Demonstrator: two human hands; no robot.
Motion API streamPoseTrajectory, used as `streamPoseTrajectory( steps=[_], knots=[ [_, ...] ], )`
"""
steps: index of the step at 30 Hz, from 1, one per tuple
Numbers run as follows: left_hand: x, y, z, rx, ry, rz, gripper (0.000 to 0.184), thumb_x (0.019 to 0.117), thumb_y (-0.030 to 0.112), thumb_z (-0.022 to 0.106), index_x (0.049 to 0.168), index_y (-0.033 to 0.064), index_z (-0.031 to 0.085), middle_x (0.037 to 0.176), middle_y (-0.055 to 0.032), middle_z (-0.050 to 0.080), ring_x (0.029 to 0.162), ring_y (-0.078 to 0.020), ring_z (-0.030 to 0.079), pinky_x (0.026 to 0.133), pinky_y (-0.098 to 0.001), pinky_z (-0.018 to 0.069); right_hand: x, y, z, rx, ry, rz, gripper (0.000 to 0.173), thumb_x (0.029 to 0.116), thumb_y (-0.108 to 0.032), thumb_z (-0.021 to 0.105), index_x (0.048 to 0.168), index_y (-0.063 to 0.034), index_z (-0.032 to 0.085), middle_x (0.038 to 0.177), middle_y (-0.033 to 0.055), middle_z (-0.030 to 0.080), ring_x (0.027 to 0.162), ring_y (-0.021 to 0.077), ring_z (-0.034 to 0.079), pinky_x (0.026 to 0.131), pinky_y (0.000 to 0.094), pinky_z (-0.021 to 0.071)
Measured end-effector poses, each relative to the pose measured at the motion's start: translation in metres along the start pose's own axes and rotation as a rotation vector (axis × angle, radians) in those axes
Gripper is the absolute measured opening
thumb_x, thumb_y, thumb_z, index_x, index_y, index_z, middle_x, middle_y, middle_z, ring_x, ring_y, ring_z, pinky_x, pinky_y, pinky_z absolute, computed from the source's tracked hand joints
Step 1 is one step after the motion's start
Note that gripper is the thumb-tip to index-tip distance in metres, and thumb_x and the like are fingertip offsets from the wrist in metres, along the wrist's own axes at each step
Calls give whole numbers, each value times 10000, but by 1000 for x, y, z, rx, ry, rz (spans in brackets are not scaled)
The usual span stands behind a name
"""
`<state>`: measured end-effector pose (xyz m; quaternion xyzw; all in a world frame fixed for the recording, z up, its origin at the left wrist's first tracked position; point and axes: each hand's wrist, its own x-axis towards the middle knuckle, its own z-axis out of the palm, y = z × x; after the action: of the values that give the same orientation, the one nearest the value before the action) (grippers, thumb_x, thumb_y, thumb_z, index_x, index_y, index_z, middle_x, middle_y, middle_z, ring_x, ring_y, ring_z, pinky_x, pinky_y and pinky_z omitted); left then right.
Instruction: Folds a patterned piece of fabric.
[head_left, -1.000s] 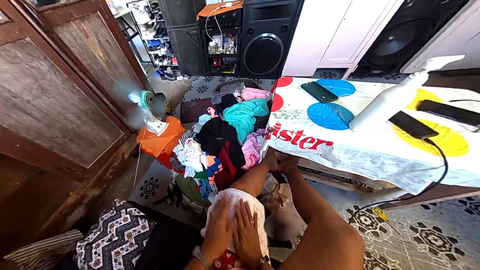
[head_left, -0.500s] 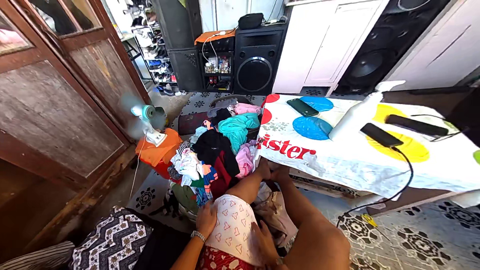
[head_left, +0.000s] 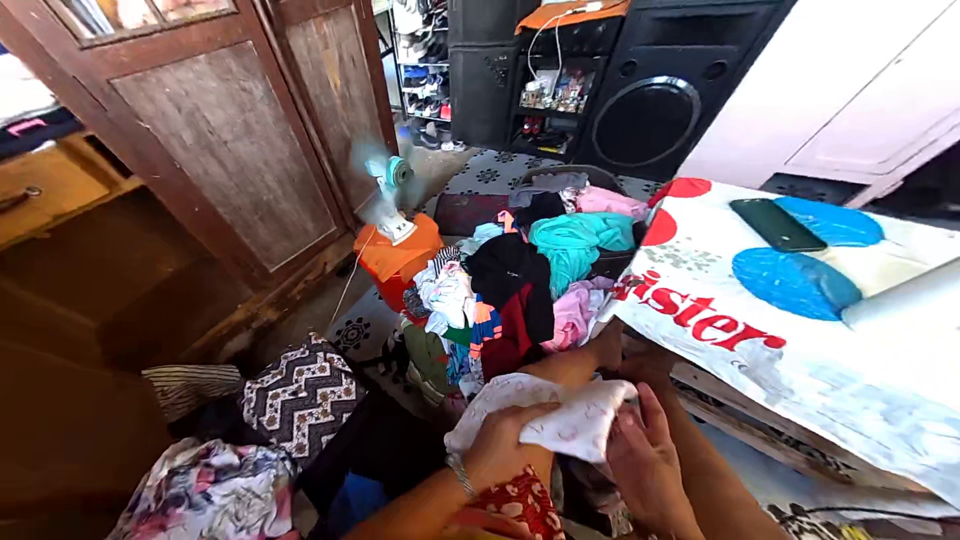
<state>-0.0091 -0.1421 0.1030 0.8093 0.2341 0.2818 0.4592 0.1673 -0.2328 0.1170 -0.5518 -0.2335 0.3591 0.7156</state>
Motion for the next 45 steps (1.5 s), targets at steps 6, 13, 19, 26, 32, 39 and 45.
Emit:
streamPoseTrajectory(
  steps=[6, 13, 19, 26, 32, 39, 45],
  knots=[
    [56, 34, -96, -323, -142, -71, 305, 993, 21, 496, 1234, -117, 621, 1176, -124, 683, 1066, -21, 624, 991, -228, 500, 40, 10, 20, 13, -167, 99, 388, 897, -25, 668, 1266, 19, 555, 1071, 25, 719, 988, 83, 693, 904, 299, 593],
    [87, 55, -145, -100, 307, 275, 100, 901, 30, 691, 998, 15, 710, 887, 61, 737, 832, 33, 685, 802, -208, 594, 52, -89, 55, -115, -395, -454, 201, 906, -68, 714, 1055, -203, 706, 989, -160, 758, 945, -41, 696, 893, 213, 590],
    [14, 4, -120, -168, -51, 394, 298, 1024, 274, 582, 1071, 27, 741, 1182, -124, 734, 1222, -230, 653, 1095, -424, 512, -12, -37, -1, -584, -653, -732, 263, 1020, -285, 569, 1168, -211, 773, 1286, -13, 724, 1309, 158, 605, 1170, 468, 426],
    [-35, -57, -84, -66, -567, 62, 243, 922, -20, 589, 1051, 40, 786, 1109, -90, 768, 1153, -208, 696, 1160, -533, 406, -49, 47, -63, -545, -803, -271, 280, 894, -29, 639, 1118, -78, 798, 1201, 62, 759, 1248, 255, 658, 1123, 550, 440],
    [10, -64, -16, -219, 4, -546, 384, 1085, 253, 484, 1086, -89, 659, 941, -167, 674, 879, -204, 653, 855, -413, 541, -22, 76, -16, -87, 135, 325, 252, 1072, -159, 517, 1169, 48, 623, 952, 109, 708, 850, 147, 701, 802, 360, 599],
    [7, -55, 11, 162, 417, -306, 312, 1023, 220, 562, 974, -38, 730, 750, -111, 704, 692, -162, 693, 712, -388, 576, -19, 73, 21, -638, 413, 17, 369, 1084, -232, 482, 1132, 88, 662, 799, 192, 702, 758, 302, 721, 738, 492, 573],
    [5, -86, 2, 184, 247, -536, 368, 1004, 225, 642, 1208, -80, 615, 1007, -235, 693, 923, -339, 686, 858, -533, 547, -23, 108, 2, -702, 401, 178, 391, 1027, -198, 579, 1296, 85, 556, 1109, 267, 663, 993, 393, 676, 886, 545, 548]
  ],
)
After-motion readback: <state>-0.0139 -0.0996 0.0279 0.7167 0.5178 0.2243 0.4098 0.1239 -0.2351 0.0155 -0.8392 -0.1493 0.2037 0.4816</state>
